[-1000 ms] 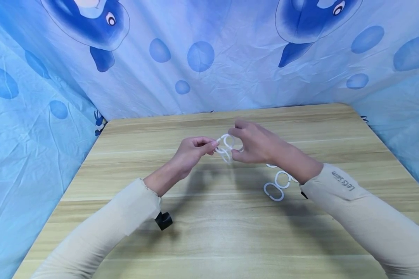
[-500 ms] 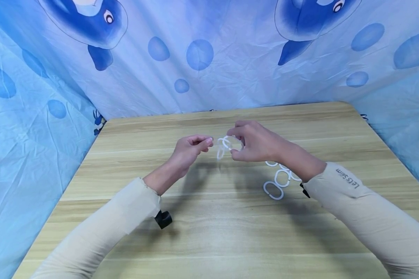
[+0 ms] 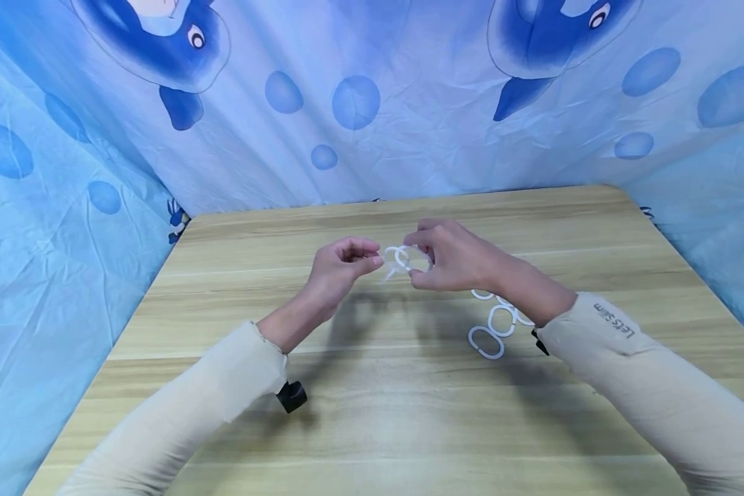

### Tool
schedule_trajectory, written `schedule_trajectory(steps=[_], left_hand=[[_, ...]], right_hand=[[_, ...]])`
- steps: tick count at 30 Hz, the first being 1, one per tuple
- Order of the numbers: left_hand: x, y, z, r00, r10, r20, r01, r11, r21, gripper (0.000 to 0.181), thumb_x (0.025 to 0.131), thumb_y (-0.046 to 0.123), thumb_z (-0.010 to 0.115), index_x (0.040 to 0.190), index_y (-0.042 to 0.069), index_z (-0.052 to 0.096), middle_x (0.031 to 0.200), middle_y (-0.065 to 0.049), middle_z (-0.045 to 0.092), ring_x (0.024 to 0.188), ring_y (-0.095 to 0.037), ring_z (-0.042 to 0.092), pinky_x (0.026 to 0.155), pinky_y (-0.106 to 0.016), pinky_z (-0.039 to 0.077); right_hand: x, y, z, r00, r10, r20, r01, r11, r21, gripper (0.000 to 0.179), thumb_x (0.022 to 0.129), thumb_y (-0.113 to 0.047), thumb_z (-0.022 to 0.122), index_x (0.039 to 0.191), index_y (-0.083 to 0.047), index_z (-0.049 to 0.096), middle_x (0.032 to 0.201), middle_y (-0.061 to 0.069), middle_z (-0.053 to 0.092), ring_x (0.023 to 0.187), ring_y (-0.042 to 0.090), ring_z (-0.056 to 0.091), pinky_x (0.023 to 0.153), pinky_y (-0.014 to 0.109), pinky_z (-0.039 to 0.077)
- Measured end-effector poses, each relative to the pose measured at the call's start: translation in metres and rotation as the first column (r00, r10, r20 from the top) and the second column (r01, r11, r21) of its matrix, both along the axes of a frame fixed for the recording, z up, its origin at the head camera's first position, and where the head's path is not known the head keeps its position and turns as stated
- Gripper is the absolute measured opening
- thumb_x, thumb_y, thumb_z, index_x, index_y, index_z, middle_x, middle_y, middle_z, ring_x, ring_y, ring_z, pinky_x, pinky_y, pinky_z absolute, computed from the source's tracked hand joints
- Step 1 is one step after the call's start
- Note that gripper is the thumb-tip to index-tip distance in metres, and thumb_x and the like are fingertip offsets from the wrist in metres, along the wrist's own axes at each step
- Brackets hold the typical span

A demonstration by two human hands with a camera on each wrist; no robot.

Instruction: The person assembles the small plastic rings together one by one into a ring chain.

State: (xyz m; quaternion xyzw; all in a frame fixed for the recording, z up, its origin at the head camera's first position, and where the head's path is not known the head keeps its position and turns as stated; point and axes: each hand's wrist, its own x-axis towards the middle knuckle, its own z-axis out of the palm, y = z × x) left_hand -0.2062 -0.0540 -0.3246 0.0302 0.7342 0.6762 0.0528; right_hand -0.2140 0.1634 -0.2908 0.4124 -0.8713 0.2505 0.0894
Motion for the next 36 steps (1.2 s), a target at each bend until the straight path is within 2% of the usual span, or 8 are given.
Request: schedule_trajectory(steps=[4, 8, 12, 17, 23, 32, 36], left_hand=[[0.003, 0.001, 0.001, 0.996, -0.016, -0.087, 0.013, 0.999, -0.036, 0.016, 0.081, 0.006, 0.076, 0.096, 0.006, 0.073, 0.090, -0.005, 0.067, 0.080, -0.014, 0.058, 0.069, -0.024, 0.050], [0.007, 0.005, 0.001, 0.978, -0.069, -0.198, 0.046, 0.992, -0.117, 0.018, 0.080, 0.006, 0.078, 0.098, 0.009, 0.076, 0.094, -0.004, 0.070, 0.079, -0.015, 0.061, 0.060, -0.022, 0.046], [0.011, 0.008, 0.001, 0.955, -0.100, -0.279, 0.052, 0.983, -0.174, 0.021, 0.080, 0.006, 0.078, 0.099, 0.014, 0.077, 0.097, 0.002, 0.070, 0.081, -0.013, 0.063, 0.061, -0.025, 0.049], [0.012, 0.009, 0.000, 0.941, -0.093, -0.324, 0.030, 0.980, -0.195, 0.016, 0.082, 0.006, 0.076, 0.095, 0.016, 0.078, 0.096, 0.007, 0.069, 0.082, -0.011, 0.062, 0.066, -0.029, 0.051], [0.010, 0.008, 0.000, 0.937, -0.086, -0.337, 0.022, 0.982, -0.188, 0.013, 0.082, 0.008, 0.076, 0.092, 0.015, 0.079, 0.092, 0.008, 0.071, 0.080, -0.012, 0.061, 0.071, -0.027, 0.049], [0.009, 0.005, 0.001, 0.952, -0.054, -0.302, 0.008, 0.988, -0.151, 0.011, 0.081, 0.010, 0.077, 0.091, 0.014, 0.079, 0.090, 0.005, 0.072, 0.076, -0.017, 0.059, 0.059, -0.022, 0.043], [0.007, 0.003, 0.001, 0.965, -0.033, -0.258, 0.002, 0.993, -0.120, 0.011, 0.080, 0.014, 0.079, 0.091, 0.013, 0.079, 0.087, 0.003, 0.073, 0.074, -0.013, 0.062, 0.060, -0.020, 0.046]], right_hand=[[-0.001, -0.001, -0.001, 1.000, 0.006, 0.019, -0.006, 1.000, -0.004, 0.034, 0.073, -0.011, 0.073, 0.105, -0.001, 0.071, 0.071, 0.000, 0.050, 0.060, 0.008, 0.049, 0.056, 0.024, 0.045], [-0.001, -0.002, -0.001, 0.997, 0.008, 0.078, -0.006, 1.000, -0.030, 0.033, 0.074, -0.010, 0.074, 0.106, -0.002, 0.071, 0.072, 0.000, 0.053, 0.061, 0.009, 0.052, 0.057, 0.025, 0.048], [0.000, -0.003, -0.001, 0.988, 0.023, 0.156, -0.010, 0.997, -0.078, 0.031, 0.076, -0.009, 0.074, 0.106, -0.004, 0.072, 0.073, 0.001, 0.056, 0.064, 0.011, 0.055, 0.059, 0.026, 0.050], [0.001, -0.006, 0.000, 0.973, 0.061, 0.225, -0.032, 0.991, -0.127, 0.022, 0.077, -0.006, 0.073, 0.099, -0.008, 0.073, 0.073, 0.001, 0.057, 0.065, 0.012, 0.055, 0.060, 0.025, 0.049], [0.000, -0.005, 0.000, 0.958, 0.055, 0.282, -0.017, 0.991, -0.136, 0.020, 0.079, -0.006, 0.072, 0.099, -0.010, 0.073, 0.075, -0.001, 0.057, 0.068, 0.014, 0.055, 0.061, 0.025, 0.047], [0.001, -0.002, 0.002, 0.932, 0.055, 0.358, -0.011, 0.992, -0.123, 0.027, 0.088, -0.014, 0.069, 0.114, -0.006, 0.070, 0.086, 0.000, 0.063, 0.076, 0.015, 0.058, 0.069, 0.026, 0.050], [0.001, 0.007, 0.003, 0.938, -0.002, 0.347, 0.049, 0.991, -0.126, 0.024, 0.092, -0.021, 0.067, 0.112, -0.009, 0.071, 0.092, -0.001, 0.066, 0.076, 0.014, 0.058, 0.067, 0.026, 0.049]])
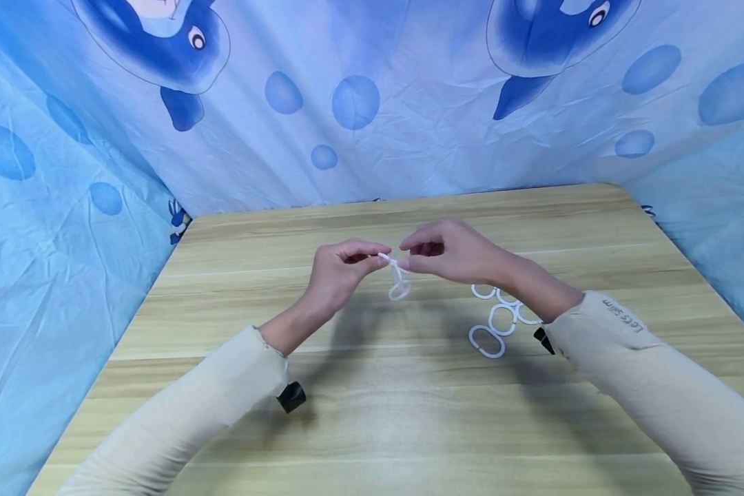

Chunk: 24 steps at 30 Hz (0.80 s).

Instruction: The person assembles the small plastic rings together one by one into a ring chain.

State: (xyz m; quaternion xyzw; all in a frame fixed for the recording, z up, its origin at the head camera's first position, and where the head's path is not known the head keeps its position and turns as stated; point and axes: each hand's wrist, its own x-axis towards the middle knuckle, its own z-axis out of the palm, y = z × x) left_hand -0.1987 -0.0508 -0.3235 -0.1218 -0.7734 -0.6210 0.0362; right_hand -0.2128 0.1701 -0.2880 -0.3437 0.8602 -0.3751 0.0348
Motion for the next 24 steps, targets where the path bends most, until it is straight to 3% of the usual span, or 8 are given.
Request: schedule_trajectory(steps=[5, 12, 24], left_hand=[[-0.001, -0.002, 0.000, 0.998, 0.009, 0.058, -0.013, 0.998, 0.069, 0.015, 0.078, 0.011, 0.080, 0.092, 0.007, 0.077, 0.087, -0.002, 0.074, 0.079, -0.010, 0.069, 0.068, -0.020, 0.052], [-0.003, -0.004, 0.001, 0.997, 0.029, 0.075, -0.034, 0.997, 0.066, 0.014, 0.078, 0.011, 0.080, 0.091, 0.007, 0.077, 0.084, -0.003, 0.073, 0.074, -0.010, 0.063, 0.066, -0.019, 0.049], [-0.002, -0.005, 0.001, 0.996, 0.019, 0.088, -0.026, 0.997, 0.075, 0.012, 0.079, 0.014, 0.080, 0.089, 0.007, 0.076, 0.085, -0.003, 0.072, 0.074, -0.009, 0.061, 0.065, -0.020, 0.047]], right_hand=[[-0.001, 0.019, -0.002, 0.991, -0.093, -0.092, 0.093, 0.996, -0.014, 0.015, 0.091, -0.022, 0.068, 0.102, -0.013, 0.072, 0.089, -0.004, 0.066, 0.072, 0.012, 0.057, 0.063, 0.024, 0.047], [0.002, 0.054, -0.013, 0.964, -0.213, -0.160, 0.221, 0.975, 0.029, 0.015, 0.087, -0.017, 0.073, 0.101, -0.010, 0.072, 0.086, -0.005, 0.066, 0.075, 0.008, 0.056, 0.066, 0.018, 0.046], [0.011, 0.090, -0.029, 0.945, -0.243, -0.220, 0.272, 0.956, 0.110, 0.021, 0.082, -0.011, 0.077, 0.100, -0.003, 0.071, 0.081, -0.001, 0.064, 0.070, 0.006, 0.054, 0.062, 0.016, 0.045]])
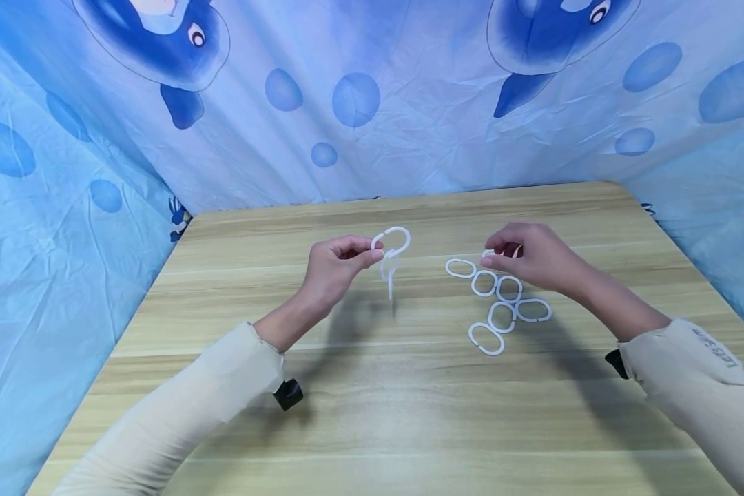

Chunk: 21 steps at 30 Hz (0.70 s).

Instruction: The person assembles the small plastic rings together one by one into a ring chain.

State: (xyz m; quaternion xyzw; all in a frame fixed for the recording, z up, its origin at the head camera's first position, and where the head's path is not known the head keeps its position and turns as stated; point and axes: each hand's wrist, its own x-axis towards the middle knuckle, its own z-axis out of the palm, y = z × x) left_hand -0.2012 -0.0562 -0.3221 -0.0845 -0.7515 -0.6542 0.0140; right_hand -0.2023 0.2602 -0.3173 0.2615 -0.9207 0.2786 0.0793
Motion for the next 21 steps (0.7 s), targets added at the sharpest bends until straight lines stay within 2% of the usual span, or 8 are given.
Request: schedule_trajectory(steps=[6, 11, 16, 21], left_hand=[[0.000, -0.001, 0.000, 1.000, 0.005, -0.001, -0.005, 1.000, -0.004, 0.013, 0.080, 0.014, 0.080, 0.090, 0.007, 0.076, 0.084, -0.003, 0.072, 0.074, -0.010, 0.061, 0.066, -0.020, 0.048], [0.001, 0.000, 0.000, 1.000, 0.010, -0.004, -0.010, 1.000, 0.002, 0.014, 0.080, 0.013, 0.080, 0.091, 0.006, 0.076, 0.084, -0.003, 0.071, 0.073, -0.009, 0.060, 0.066, -0.020, 0.048], [0.001, 0.001, 0.000, 1.000, 0.011, -0.002, -0.011, 1.000, 0.005, 0.013, 0.080, 0.014, 0.080, 0.090, 0.007, 0.076, 0.083, -0.003, 0.071, 0.072, -0.008, 0.058, 0.065, -0.019, 0.047], [0.001, 0.002, -0.001, 1.000, 0.009, -0.003, -0.009, 1.000, -0.002, 0.013, 0.080, 0.014, 0.079, 0.089, 0.006, 0.075, 0.082, -0.004, 0.070, 0.071, -0.008, 0.057, 0.064, -0.019, 0.047]], right_hand=[[0.003, 0.013, -0.010, 0.996, -0.052, 0.066, 0.043, 0.990, 0.134, 0.029, 0.080, -0.016, 0.079, 0.102, 0.002, 0.070, 0.081, 0.000, 0.064, 0.072, 0.012, 0.055, 0.062, 0.025, 0.047], [0.007, 0.026, -0.021, 0.988, -0.075, 0.139, 0.034, 0.961, 0.276, 0.030, 0.080, -0.022, 0.079, 0.098, 0.001, 0.070, 0.079, -0.001, 0.060, 0.072, 0.014, 0.051, 0.064, 0.032, 0.044], [0.010, 0.037, -0.032, 0.973, -0.108, 0.201, 0.028, 0.931, 0.363, 0.036, 0.078, -0.029, 0.080, 0.098, -0.001, 0.069, 0.082, 0.002, 0.059, 0.072, 0.015, 0.051, 0.064, 0.036, 0.045], [0.014, 0.042, -0.042, 0.975, -0.118, 0.188, 0.028, 0.906, 0.423, 0.045, 0.076, -0.038, 0.080, 0.098, 0.001, 0.070, 0.087, 0.007, 0.063, 0.075, 0.020, 0.060, 0.067, 0.044, 0.049]])
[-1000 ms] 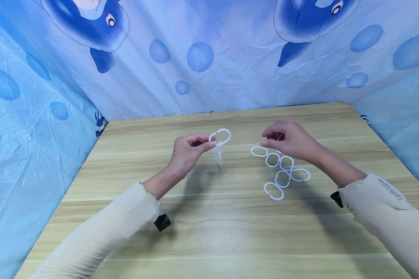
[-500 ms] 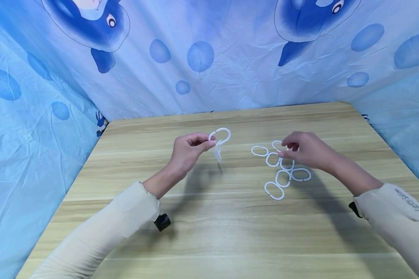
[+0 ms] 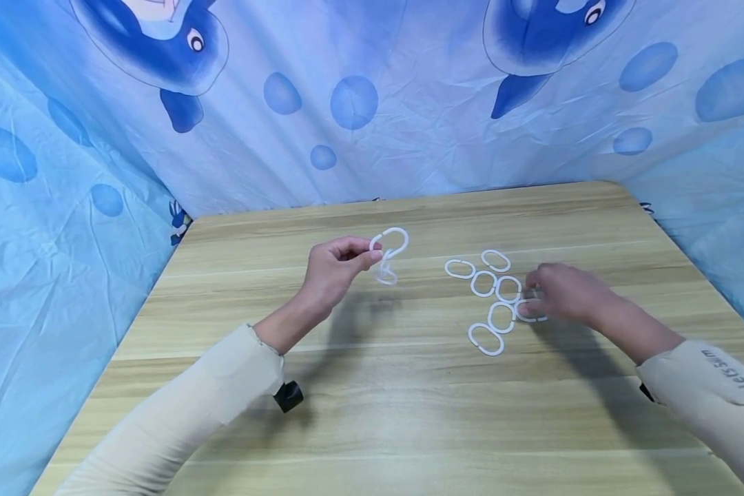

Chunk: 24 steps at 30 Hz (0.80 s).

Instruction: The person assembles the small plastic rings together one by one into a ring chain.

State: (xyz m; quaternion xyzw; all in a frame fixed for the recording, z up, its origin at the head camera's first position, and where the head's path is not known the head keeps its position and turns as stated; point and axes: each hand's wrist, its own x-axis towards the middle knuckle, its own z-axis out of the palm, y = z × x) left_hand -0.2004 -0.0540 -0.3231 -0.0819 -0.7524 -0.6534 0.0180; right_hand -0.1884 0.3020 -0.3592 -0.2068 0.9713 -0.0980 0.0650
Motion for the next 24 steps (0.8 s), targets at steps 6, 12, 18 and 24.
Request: schedule_trajectory(steps=[6, 12, 18, 24], left_hand=[[0.000, -0.001, 0.000, 1.000, 0.006, 0.009, -0.006, 1.000, -0.006, 0.012, 0.080, 0.013, 0.079, 0.089, 0.006, 0.075, 0.081, -0.004, 0.069, 0.071, -0.008, 0.058, 0.066, -0.020, 0.048], [0.000, -0.001, -0.001, 1.000, 0.011, 0.021, -0.011, 1.000, -0.005, 0.013, 0.080, 0.014, 0.079, 0.089, 0.005, 0.074, 0.080, -0.003, 0.069, 0.071, -0.008, 0.058, 0.066, -0.019, 0.048], [0.000, -0.002, -0.001, 1.000, 0.010, 0.028, -0.009, 1.000, -0.007, 0.013, 0.081, 0.014, 0.079, 0.088, 0.005, 0.074, 0.080, -0.003, 0.068, 0.071, -0.009, 0.057, 0.065, -0.020, 0.047], [0.001, -0.003, -0.002, 0.999, 0.007, 0.042, -0.007, 1.000, -0.009, 0.012, 0.081, 0.015, 0.079, 0.088, 0.007, 0.074, 0.081, -0.004, 0.068, 0.071, -0.010, 0.057, 0.068, -0.027, 0.049]], right_hand=[[0.005, -0.001, -0.009, 0.999, 0.019, -0.027, -0.018, 0.999, 0.040, 0.042, 0.072, -0.041, 0.082, 0.085, -0.004, 0.068, 0.077, 0.002, 0.059, 0.065, 0.016, 0.052, 0.058, 0.039, 0.045], [0.011, -0.005, -0.016, 0.992, 0.028, -0.126, -0.026, 1.000, 0.015, 0.035, 0.073, -0.034, 0.082, 0.064, -0.016, 0.054, 0.063, -0.005, 0.047, 0.056, 0.012, 0.041, 0.051, 0.033, 0.037], [0.014, -0.009, -0.017, 0.991, -0.024, -0.130, 0.026, 1.000, 0.015, 0.037, 0.076, -0.025, 0.080, 0.058, -0.017, 0.049, 0.058, -0.005, 0.043, 0.054, 0.013, 0.037, 0.049, 0.031, 0.032], [0.015, -0.015, -0.017, 0.990, -0.047, -0.134, 0.050, 0.999, 0.015, 0.038, 0.076, -0.021, 0.078, 0.056, -0.017, 0.045, 0.056, -0.004, 0.043, 0.052, 0.015, 0.039, 0.047, 0.034, 0.034]])
